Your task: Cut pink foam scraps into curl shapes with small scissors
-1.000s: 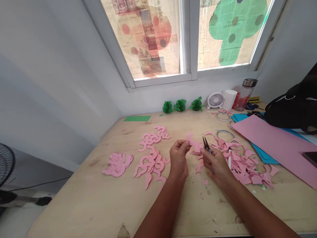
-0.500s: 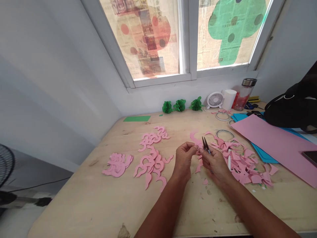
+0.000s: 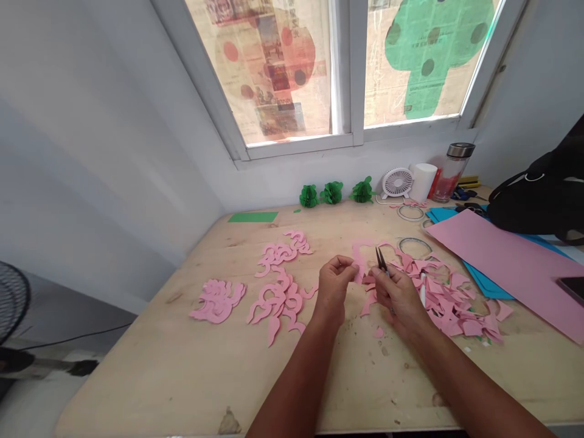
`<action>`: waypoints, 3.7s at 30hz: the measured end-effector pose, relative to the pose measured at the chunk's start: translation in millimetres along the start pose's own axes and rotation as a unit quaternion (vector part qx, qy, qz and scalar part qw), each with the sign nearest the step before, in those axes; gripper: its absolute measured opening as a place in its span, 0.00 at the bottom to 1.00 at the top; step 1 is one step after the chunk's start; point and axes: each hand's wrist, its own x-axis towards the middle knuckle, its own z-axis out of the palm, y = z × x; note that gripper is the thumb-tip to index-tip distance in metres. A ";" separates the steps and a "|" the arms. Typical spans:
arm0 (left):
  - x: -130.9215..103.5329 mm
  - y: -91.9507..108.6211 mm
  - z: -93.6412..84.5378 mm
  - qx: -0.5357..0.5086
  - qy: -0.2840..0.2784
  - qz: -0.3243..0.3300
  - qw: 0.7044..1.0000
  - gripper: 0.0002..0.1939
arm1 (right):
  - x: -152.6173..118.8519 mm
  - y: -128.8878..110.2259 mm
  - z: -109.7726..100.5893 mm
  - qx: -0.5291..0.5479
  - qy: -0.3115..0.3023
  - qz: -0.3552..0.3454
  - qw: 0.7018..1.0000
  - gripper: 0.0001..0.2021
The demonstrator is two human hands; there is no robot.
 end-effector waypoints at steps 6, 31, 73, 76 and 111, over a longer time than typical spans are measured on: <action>-4.4 2.4 6.4 0.029 -0.035 -0.011 0.999 0.05 | 0.0 -5.2 2.7 0.010 0.050 -0.009 0.999 0.16; -0.4 2.7 2.5 -0.053 0.077 -0.002 0.996 0.09 | -2.3 2.3 -2.0 -0.001 -0.044 0.017 0.999 0.18; -10.3 16.5 9.4 -0.044 0.030 -0.020 0.998 0.08 | -5.2 5.0 1.9 -0.037 -0.095 0.047 0.994 0.19; -9.9 16.1 9.2 -0.042 0.032 -0.020 0.998 0.08 | -5.3 4.6 2.0 -0.037 -0.093 0.047 0.994 0.19; -7.6 15.1 6.5 -0.034 0.037 -0.029 0.998 0.07 | -3.0 6.4 0.3 -0.081 -0.089 0.049 0.992 0.20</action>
